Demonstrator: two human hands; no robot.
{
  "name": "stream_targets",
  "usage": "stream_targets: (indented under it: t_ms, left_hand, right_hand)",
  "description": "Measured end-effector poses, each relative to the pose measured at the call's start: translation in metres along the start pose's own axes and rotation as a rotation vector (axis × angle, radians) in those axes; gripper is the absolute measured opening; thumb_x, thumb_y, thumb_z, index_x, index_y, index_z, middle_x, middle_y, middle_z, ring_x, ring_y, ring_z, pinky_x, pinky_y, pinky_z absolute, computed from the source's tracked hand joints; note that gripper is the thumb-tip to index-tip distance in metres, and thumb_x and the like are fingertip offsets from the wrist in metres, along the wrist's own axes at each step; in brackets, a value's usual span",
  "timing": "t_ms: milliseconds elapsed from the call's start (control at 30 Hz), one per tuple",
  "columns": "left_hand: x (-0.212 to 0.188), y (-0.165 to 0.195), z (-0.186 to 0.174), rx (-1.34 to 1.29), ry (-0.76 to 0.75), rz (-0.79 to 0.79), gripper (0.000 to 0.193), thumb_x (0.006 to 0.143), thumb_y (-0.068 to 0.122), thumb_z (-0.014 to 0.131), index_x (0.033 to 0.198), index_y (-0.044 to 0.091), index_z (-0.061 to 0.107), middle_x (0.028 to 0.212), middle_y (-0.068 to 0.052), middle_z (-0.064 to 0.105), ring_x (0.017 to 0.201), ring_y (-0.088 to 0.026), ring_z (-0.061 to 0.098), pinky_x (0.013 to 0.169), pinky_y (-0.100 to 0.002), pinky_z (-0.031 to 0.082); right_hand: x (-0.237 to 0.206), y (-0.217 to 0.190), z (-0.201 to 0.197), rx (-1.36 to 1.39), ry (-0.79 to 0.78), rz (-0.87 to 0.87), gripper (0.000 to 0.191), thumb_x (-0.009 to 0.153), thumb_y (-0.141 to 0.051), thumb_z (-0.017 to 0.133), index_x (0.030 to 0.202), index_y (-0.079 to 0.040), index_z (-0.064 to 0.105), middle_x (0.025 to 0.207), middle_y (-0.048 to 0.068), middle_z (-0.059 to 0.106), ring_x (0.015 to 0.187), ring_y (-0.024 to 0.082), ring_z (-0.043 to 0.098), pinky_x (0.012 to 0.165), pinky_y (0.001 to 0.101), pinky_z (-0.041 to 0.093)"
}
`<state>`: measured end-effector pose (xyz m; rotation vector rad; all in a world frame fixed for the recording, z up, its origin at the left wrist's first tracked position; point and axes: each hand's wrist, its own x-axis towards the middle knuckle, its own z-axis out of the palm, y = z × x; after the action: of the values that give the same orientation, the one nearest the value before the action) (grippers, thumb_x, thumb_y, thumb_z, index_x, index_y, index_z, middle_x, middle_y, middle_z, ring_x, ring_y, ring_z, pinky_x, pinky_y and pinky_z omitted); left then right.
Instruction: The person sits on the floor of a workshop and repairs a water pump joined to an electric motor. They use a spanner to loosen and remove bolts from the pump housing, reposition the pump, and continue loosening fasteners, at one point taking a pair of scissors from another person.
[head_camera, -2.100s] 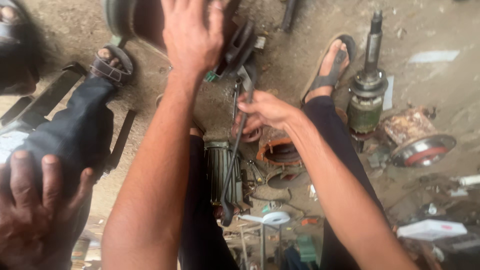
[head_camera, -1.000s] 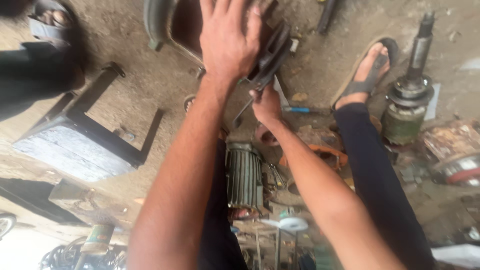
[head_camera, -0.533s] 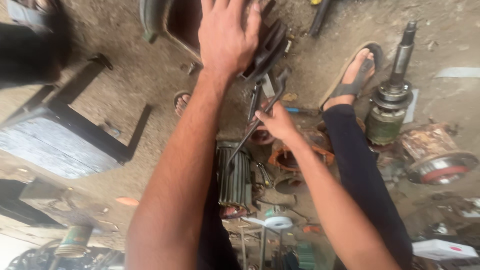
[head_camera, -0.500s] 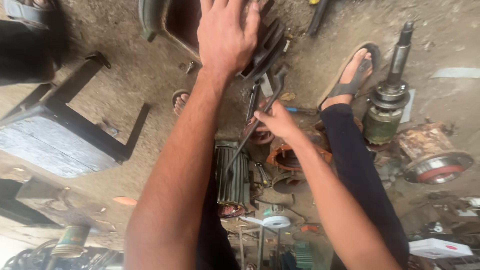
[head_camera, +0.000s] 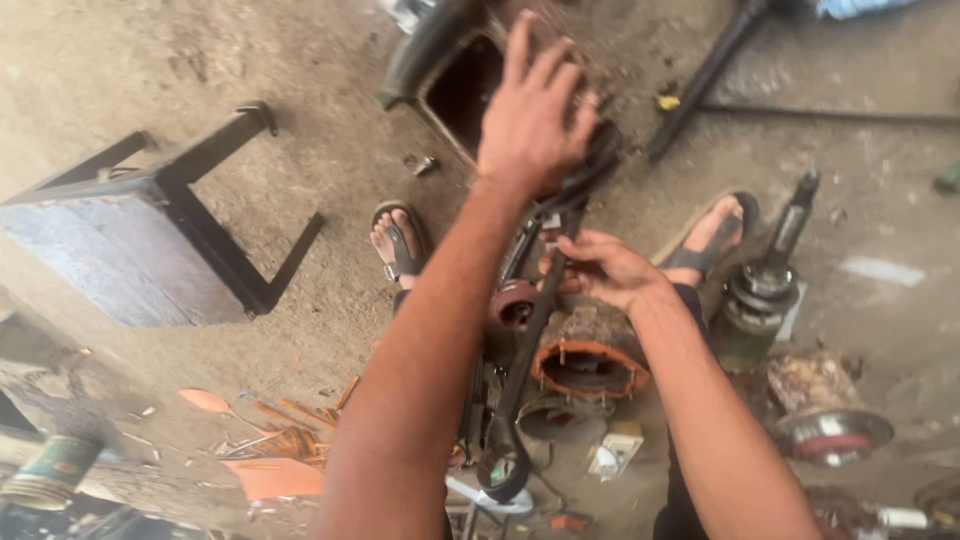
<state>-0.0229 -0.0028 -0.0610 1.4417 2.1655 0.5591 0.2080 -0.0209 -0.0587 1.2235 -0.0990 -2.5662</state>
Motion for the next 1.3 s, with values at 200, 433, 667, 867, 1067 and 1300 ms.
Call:
stream_targets:
  t_ms: [200, 433, 667, 867, 1067, 1300]
  left_hand:
    - [-0.001, -0.004, 0.002, -0.077, -0.038, -0.091, 0.032, 0.099, 0.037, 0.063, 0.116, 0.010, 0.068, 0.144, -0.008, 0.060, 0.155, -0.037, 0.026, 0.109, -0.046, 0.053]
    - [0.000, -0.005, 0.002, -0.125, -0.015, -0.110, 0.034, 0.096, 0.038, 0.062, 0.115, 0.010, 0.068, 0.142, -0.012, 0.058, 0.154, -0.036, 0.022, 0.107, -0.052, 0.052]
    - [-0.003, -0.003, 0.001, -0.151, 0.008, -0.112, 0.035, 0.097, 0.037, 0.061, 0.117, 0.009, 0.067, 0.144, -0.012, 0.058, 0.155, -0.034, 0.022, 0.111, -0.050, 0.051]
    - [-0.001, -0.004, -0.001, -0.199, 0.000, -0.122, 0.033, 0.094, 0.035, 0.061, 0.111, 0.007, 0.067, 0.141, -0.014, 0.058, 0.155, -0.034, 0.023, 0.107, -0.049, 0.051]
    - [-0.001, -0.003, -0.003, -0.224, 0.035, -0.122, 0.032, 0.094, 0.035, 0.063, 0.109, 0.007, 0.068, 0.140, -0.015, 0.058, 0.155, -0.034, 0.022, 0.106, -0.049, 0.051]
    - [-0.001, -0.003, -0.007, -0.264, 0.024, -0.138, 0.031, 0.095, 0.034, 0.061, 0.107, 0.007, 0.069, 0.137, -0.013, 0.059, 0.154, -0.031, 0.023, 0.105, -0.051, 0.050]
  right_hand:
    - [0.023, 0.014, 0.014, -0.248, 0.201, 0.056, 0.028, 0.099, -0.017, 0.067, 0.118, -0.001, 0.054, 0.108, 0.015, 0.071, 0.098, 0.027, 0.075, 0.087, 0.0396, 0.066]
    - [0.070, 0.056, 0.035, -0.458, 0.410, -0.242, 0.056, 0.087, -0.009, 0.073, 0.137, -0.005, 0.049, 0.119, 0.011, 0.067, 0.098, 0.020, 0.067, 0.077, 0.0364, 0.058]
    - [0.095, 0.072, 0.040, -0.839, 0.637, -0.492, 0.056, 0.092, -0.019, 0.075, 0.141, 0.002, 0.055, 0.135, 0.012, 0.066, 0.125, 0.019, 0.060, 0.101, 0.0345, 0.050]
    - [0.114, 0.078, 0.047, -0.929, 0.735, -0.613, 0.049, 0.095, -0.015, 0.072, 0.138, 0.002, 0.056, 0.131, 0.011, 0.067, 0.120, 0.017, 0.061, 0.098, 0.0331, 0.052]
    - [0.100, 0.093, 0.028, -0.917, 0.692, -0.601, 0.042, 0.098, -0.011, 0.069, 0.136, 0.002, 0.058, 0.127, 0.009, 0.067, 0.116, 0.016, 0.062, 0.094, 0.0318, 0.053]
    - [0.044, 0.082, -0.013, -0.638, 0.394, -0.442, 0.033, 0.101, -0.006, 0.065, 0.133, 0.003, 0.059, 0.123, 0.008, 0.068, 0.110, 0.015, 0.064, 0.091, 0.0302, 0.055]
